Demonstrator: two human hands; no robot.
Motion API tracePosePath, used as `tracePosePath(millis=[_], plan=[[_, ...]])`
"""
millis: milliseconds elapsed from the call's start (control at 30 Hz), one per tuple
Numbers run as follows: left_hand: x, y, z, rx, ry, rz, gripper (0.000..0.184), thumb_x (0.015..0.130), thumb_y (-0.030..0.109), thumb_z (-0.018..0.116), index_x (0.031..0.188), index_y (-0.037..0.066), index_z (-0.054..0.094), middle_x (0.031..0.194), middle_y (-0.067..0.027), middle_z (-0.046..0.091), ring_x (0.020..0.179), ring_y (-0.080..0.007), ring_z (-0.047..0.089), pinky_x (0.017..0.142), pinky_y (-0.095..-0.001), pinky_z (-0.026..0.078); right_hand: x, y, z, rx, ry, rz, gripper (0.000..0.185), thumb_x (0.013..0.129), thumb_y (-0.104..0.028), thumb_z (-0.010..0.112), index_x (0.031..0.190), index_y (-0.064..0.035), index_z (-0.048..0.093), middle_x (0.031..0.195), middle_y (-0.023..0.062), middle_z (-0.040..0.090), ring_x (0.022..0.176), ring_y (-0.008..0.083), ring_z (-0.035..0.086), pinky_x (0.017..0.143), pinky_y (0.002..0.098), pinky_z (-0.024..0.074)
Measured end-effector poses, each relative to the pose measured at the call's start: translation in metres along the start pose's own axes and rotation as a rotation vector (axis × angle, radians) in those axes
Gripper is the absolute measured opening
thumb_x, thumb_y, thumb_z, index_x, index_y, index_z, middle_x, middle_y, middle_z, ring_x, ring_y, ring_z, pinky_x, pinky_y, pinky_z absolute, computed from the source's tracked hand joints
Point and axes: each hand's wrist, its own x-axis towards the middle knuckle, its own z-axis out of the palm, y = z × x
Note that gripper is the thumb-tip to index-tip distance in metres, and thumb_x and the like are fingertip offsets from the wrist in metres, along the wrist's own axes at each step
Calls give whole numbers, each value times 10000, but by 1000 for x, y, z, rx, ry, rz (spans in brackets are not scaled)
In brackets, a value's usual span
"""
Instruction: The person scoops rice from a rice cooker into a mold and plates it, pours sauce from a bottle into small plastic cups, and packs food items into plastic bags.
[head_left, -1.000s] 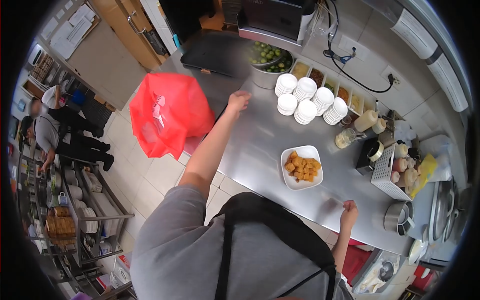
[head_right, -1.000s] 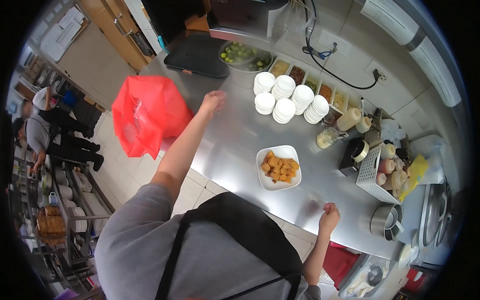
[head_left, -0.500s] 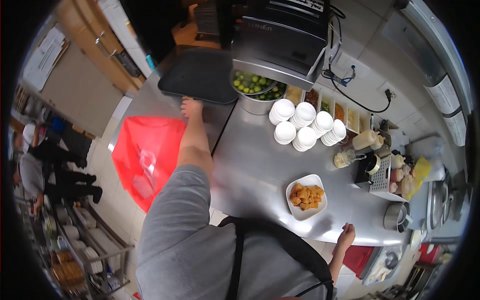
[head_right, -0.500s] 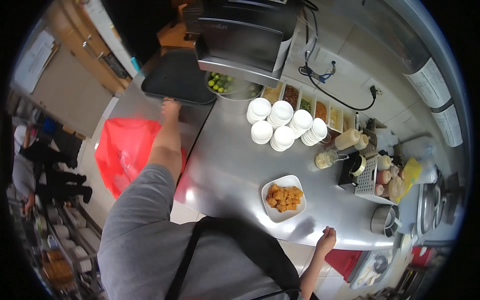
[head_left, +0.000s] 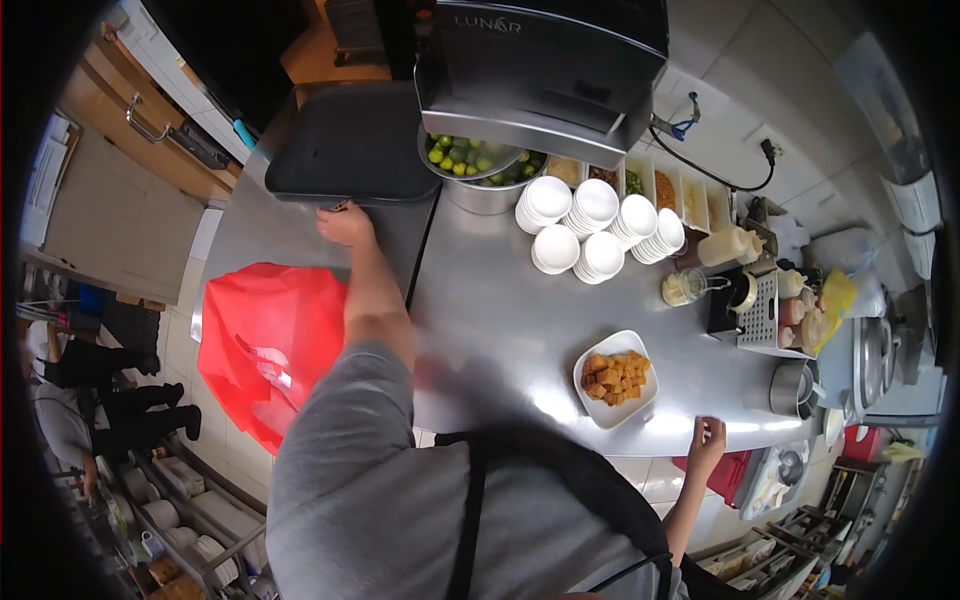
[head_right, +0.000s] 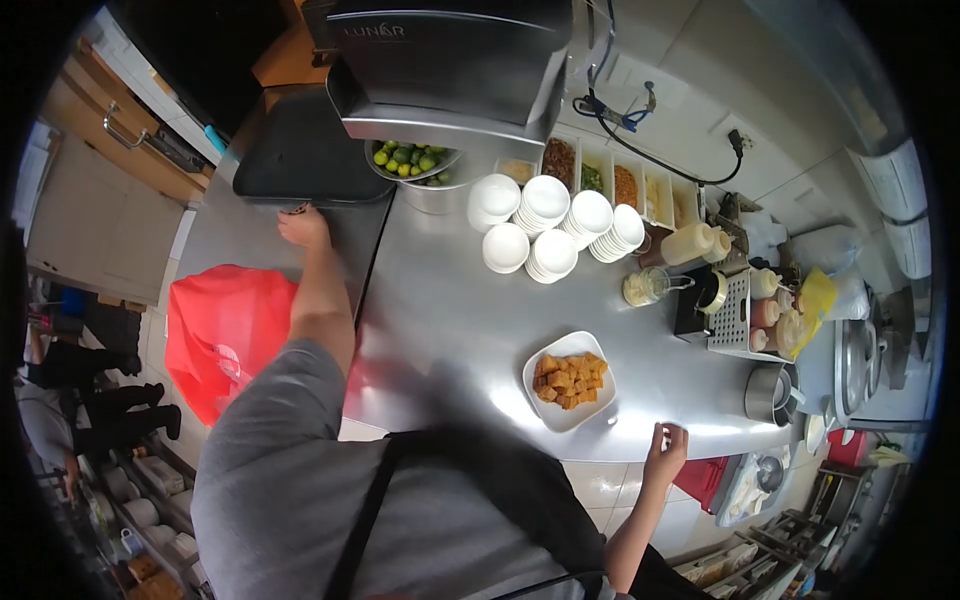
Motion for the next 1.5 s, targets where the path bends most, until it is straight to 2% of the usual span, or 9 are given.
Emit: tracePosePath(millis=[167,267,433,600,800,867,1067,1367,1500], plan=[[-70,44,-66,-1024,-42,-363,587,730,162,667,1188,-22,350,1061,-125,477,999,-224,451,856,-327,388,31,-81,-2,209,-4,-264,69,766,-42,575,773,25,560,744,131,553,677,239,544,621,299,430],[-161,58,-145,-1400,-575,-12,523,780,124,618,1201,-10,340,1075,-83,460,986,-151,441,852,-289,374,39,-104,10,386,-131,-327,139,811,-98,547,765,31,575,706,126,569,647,219,554,617,291,429],[-293,12,-272,-882,-1162,1121,721,648,131,705,1258,49,331,1217,-98,441,1139,-277,380,946,-390,302,15,-148,33,1224,-913,259,258,858,-212,520,1054,-44,514,887,53,563,761,121,551,675,246,457],[-336,-10,-309,-803,-1336,1312,796,625,133,708,1296,70,285,1300,-82,378,1193,-328,323,969,-403,287,2,-122,41,1477,-1225,214,327,846,-231,539,1100,-27,505,904,55,568,792,110,542,673,240,450],[-336,-38,-277,-649,-1280,1153,705,675,161,676,1280,65,326,1300,-110,357,1182,-276,352,942,-369,335,40,-75,52,1006,-460,3,216,791,-129,600,964,-1,584,757,63,625,616,106,572,587,227,446],[-330,-46,-243,-438,-1289,751,583,746,195,622,1250,53,366,1194,-118,451,1093,-234,449,856,-343,422,67,-64,65,893,-227,-73,169,775,-96,602,894,24,599,728,66,627,619,106,572,588,218,444],[-339,-27,-217,-289,-2010,-34,346,845,160,466,1158,13,450,1006,-119,559,866,-211,586,756,-317,496,83,-76,106,753,-235,60,137,703,-87,651,813,-9,627,678,64,629,630,105,576,587,242,445],[-319,-47,-221,-391,-1886,-66,341,778,20,419,1110,-51,453,1012,-165,556,863,-265,597,752,-382,514,91,-49,105,608,-413,-81,802,660,-424,695,1296,-95,335,1193,210,460,959,257,566,777,317,463],[-263,-68,-235,-655,-1650,-268,318,779,8,411,1082,-75,462,986,-173,564,866,-291,594,747,-396,515,84,3,84,733,-316,-8,651,710,-348,677,1242,-76,418,1080,147,545,922,217,550,764,291,439]])
